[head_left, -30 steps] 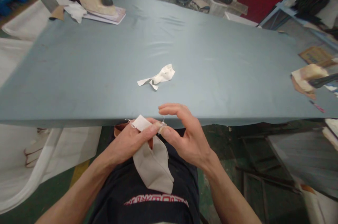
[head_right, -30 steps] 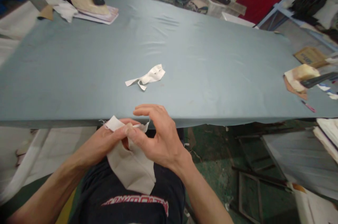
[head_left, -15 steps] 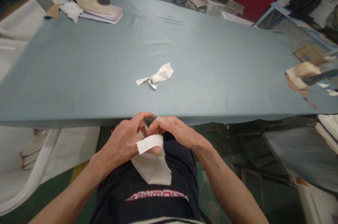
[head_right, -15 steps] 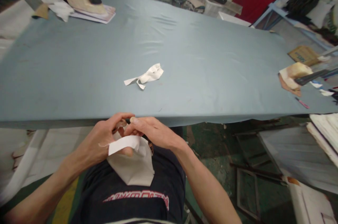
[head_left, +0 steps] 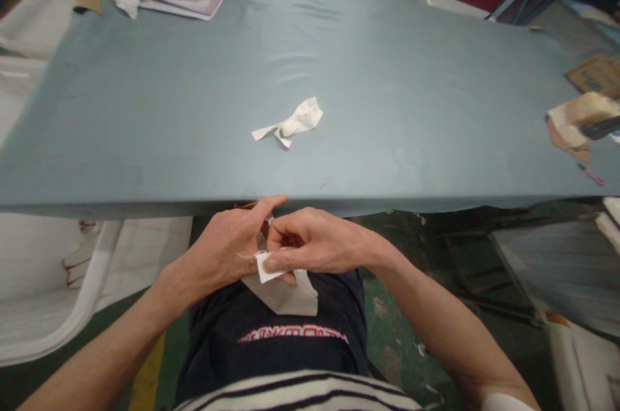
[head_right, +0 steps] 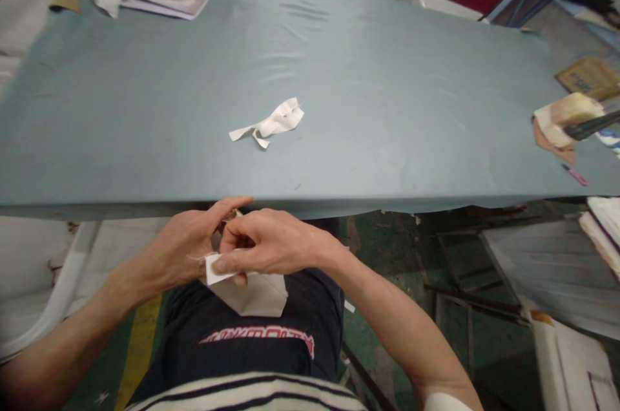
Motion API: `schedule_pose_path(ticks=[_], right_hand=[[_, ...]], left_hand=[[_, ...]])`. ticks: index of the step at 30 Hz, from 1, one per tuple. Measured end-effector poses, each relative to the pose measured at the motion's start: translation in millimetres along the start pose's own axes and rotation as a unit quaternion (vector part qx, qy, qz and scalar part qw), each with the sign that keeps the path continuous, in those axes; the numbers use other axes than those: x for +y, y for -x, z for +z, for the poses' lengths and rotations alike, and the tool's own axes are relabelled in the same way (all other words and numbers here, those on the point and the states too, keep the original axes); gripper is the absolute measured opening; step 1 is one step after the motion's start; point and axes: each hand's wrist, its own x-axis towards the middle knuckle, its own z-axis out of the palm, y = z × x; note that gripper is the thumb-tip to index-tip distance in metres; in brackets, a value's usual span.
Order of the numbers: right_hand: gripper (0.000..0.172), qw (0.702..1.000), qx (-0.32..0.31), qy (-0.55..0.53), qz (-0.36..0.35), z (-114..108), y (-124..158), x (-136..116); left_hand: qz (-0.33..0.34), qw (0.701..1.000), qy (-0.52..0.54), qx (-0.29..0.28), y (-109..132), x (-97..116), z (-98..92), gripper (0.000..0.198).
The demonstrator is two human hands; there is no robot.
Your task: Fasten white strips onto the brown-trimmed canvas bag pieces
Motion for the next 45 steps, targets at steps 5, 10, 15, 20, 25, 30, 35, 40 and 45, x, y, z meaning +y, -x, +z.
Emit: schedule_pose_path(ticks=[5,10,15,20,25,30,35,40,45], right_hand=[[0.042,0.952,0.237,-0.163,-0.103,13.4,9.2,18.2],[0.067,0.888,0.313,-0.329,-0.068,38.0,-0.6,60.1],[0.07,0.897,0.265,-0.354,0.0,59.6,-7.7,66.9],[0.067,0.92,0.245,-0.303,0.04,55.2,9.8,43.3],[0.048,0.936,0.184,-0.297,0.051,56.8,26.3,15.6],[0.032,0.944,0.284,-0.167,0.031,66.2,23.2,11.8],[0.033,0.931,0.335,-0.138,0.038,61.9,26.1,8.6],[0.032,0.929,0.348,-0.125,0.034,58.1,27.0,-1.8],[0.031,0.926,0.369,-0.079,0.033,56.7,21.7,0.1]], left_hand=[[-0.038,0.969,0.242,0.008,13.4,-3.5,-2.7,0.12],[-0.12,0.884,0.437,0.114,31.8,-9.6,17.1,0.077],[-0.184,0.861,0.455,0.133,46.3,-20.8,31.5,0.06],[-0.174,0.907,0.358,0.136,51.6,-15.6,12.5,0.047],[-0.118,0.941,0.288,0.134,42.8,-1.6,-2.0,0.044],[-0.091,0.925,0.356,0.101,38.7,-6.3,7.6,0.048],[-0.074,0.91,0.398,0.09,35.6,-1.0,13.3,0.047],[-0.036,0.925,0.362,0.108,29.9,8.4,14.1,0.047],[-0.007,0.927,0.357,0.113,25.9,12.9,16.8,0.051]])
